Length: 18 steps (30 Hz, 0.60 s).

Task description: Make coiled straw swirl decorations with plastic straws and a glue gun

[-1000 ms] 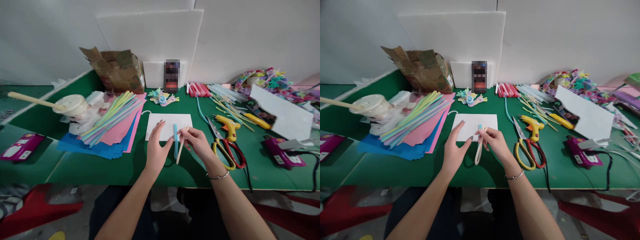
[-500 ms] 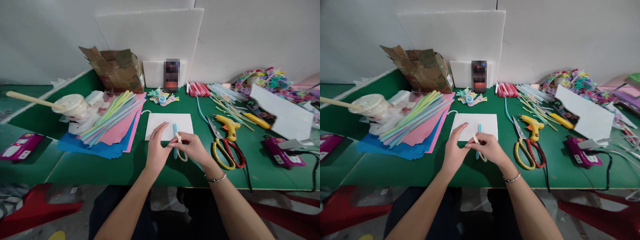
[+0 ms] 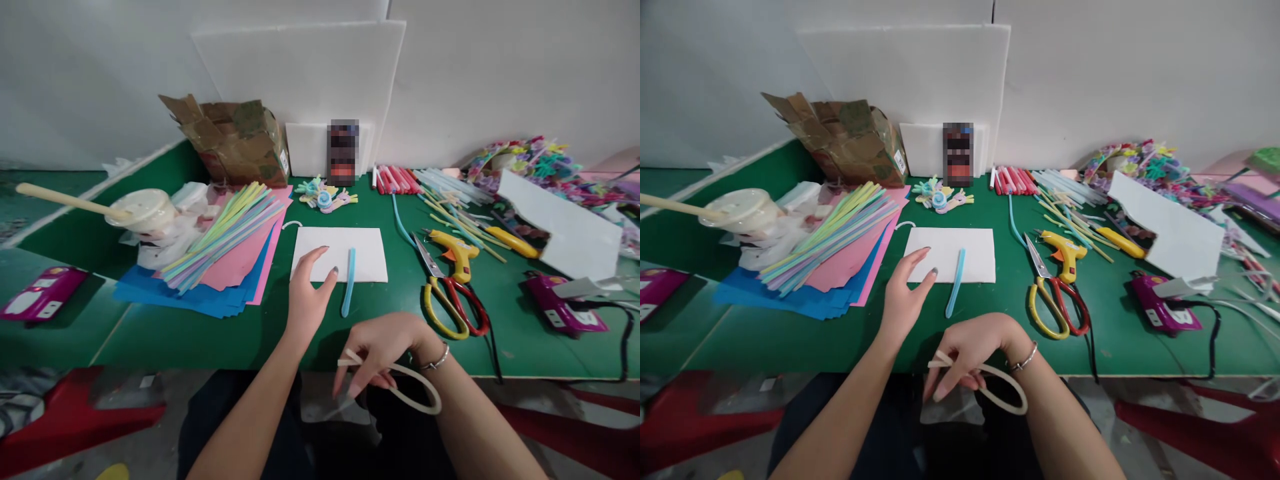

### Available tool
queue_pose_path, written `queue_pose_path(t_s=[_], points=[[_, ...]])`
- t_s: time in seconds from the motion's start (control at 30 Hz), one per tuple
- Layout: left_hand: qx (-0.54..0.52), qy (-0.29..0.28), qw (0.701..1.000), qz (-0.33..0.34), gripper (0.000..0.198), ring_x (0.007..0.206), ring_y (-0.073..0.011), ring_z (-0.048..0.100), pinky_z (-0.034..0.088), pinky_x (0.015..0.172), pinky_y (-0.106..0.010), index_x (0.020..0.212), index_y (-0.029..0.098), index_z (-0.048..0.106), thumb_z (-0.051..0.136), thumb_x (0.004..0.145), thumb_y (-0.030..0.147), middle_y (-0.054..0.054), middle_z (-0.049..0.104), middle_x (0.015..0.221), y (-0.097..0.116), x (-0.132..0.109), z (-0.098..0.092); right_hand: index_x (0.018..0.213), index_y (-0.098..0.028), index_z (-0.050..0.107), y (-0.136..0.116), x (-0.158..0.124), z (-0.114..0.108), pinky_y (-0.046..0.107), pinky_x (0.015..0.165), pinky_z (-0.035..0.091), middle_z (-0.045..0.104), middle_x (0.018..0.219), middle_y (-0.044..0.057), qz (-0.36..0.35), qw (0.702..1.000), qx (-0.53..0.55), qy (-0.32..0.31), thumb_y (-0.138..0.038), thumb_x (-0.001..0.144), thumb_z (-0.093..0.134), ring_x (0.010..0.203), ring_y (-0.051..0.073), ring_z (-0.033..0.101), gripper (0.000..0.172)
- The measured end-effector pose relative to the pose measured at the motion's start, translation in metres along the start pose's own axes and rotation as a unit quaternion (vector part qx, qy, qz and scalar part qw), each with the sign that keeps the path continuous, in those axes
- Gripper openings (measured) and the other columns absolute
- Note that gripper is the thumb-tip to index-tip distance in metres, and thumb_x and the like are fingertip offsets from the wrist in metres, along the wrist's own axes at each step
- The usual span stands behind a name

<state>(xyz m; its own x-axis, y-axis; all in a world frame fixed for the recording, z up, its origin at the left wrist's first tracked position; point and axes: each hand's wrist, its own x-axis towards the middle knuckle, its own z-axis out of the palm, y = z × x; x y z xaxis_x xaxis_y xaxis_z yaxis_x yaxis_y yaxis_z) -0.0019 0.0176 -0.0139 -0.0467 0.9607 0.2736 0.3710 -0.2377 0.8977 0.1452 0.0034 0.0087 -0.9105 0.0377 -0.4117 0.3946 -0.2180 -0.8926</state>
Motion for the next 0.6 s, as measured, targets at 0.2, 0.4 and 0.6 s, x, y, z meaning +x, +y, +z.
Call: queue_pose_path(t_s=[0.2, 0.4, 0.6], points=[[-0.037, 0.005, 0.999, -0.031, 0.030, 0.116, -0.0212, 0.052, 0.040, 0.100, -0.036, 0.111, 0.020, 0.058, 0.054, 0.082, 0.026, -0.008, 0.059, 0.121, -0.001, 0.002, -0.004, 0.072, -0.015, 0.071, 0.003, 0.018, 0.008, 0.014, 0.036, 0.041, 0.050, 0.037, -0.008, 0.010, 0.998, -0.017, -0.065, -0.030, 0.070, 0.067, 0.031, 0.006, 0.048, 0.016], [-0.103, -0.016, 0.993, -0.045, 0.025, 0.106, -0.0201, 0.058, 0.043, 0.095, -0.035, 0.106, 0.018, 0.058, 0.051, 0.083, 0.025, -0.008, 0.065, 0.109, 0.004, 0.002, -0.003, 0.102, -0.016, 0.068, 0.000, 0.004, 0.002, 0.014, 0.039, 0.033, 0.051, 0.040, -0.008, -0.121, 0.986, 0.004, 0.115, -0.027, 0.079, 0.059, 0.037, 0.005, 0.049, 0.027], [-0.132, -0.029, 0.988, -0.080, 0.027, 0.093, -0.0203, 0.063, 0.048, 0.086, -0.034, 0.099, 0.019, 0.061, 0.045, 0.088, 0.038, -0.007, 0.068, 0.094, 0.005, 0.002, -0.003, 0.095, -0.018, 0.065, 0.010, -0.001, -0.019, 0.018, 0.041, 0.036, 0.050, 0.048, -0.008, -0.247, 0.788, 0.252, 0.505, -0.040, 0.072, 0.066, 0.040, 0.005, 0.044, 0.032]])
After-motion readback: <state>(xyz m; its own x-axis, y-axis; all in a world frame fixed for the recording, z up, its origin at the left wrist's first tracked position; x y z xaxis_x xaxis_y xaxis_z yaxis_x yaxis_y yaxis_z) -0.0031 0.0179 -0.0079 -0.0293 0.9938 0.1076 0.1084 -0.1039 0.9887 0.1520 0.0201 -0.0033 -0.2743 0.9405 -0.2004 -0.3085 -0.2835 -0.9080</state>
